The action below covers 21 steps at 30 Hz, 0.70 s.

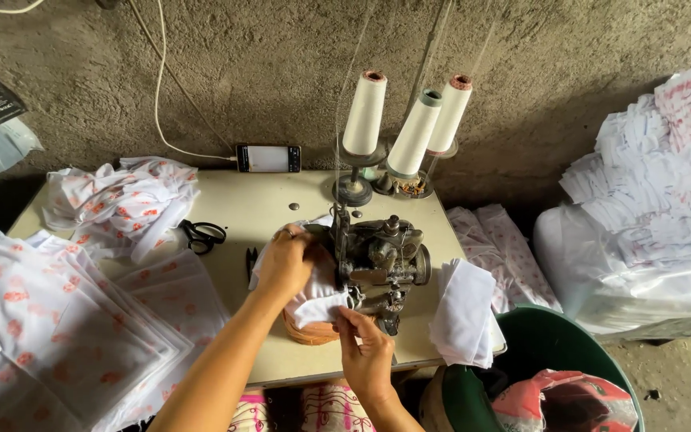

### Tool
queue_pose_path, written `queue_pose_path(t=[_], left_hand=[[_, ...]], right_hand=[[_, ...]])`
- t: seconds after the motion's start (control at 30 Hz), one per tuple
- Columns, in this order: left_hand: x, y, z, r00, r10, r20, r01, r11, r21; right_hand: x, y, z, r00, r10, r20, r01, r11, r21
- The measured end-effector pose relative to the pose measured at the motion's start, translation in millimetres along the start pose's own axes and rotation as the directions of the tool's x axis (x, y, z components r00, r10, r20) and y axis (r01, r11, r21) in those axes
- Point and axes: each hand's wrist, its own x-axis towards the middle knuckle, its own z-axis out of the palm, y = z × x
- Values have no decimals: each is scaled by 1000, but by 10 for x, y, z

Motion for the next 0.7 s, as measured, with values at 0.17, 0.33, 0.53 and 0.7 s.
queue_pose_path(t=[0.17,0.33,0.53,0.7], left_hand=[[288,-256,77,997,-14,74,5,993,118],[418,-366,149,997,37,63,-48,982,182],[523,-392,131,997,-71,36,67,994,86],[258,-183,-245,963,-266,30,268,953,-139]], right_hand=[[52,12,-18,974,-219,67,228,922,-313],[155,-72,-47,957,-201,209,279,838,-468],[249,-97,-39,952,-109,286,265,758,-596],[249,-54,-41,948,-140,284,293,730,-618]])
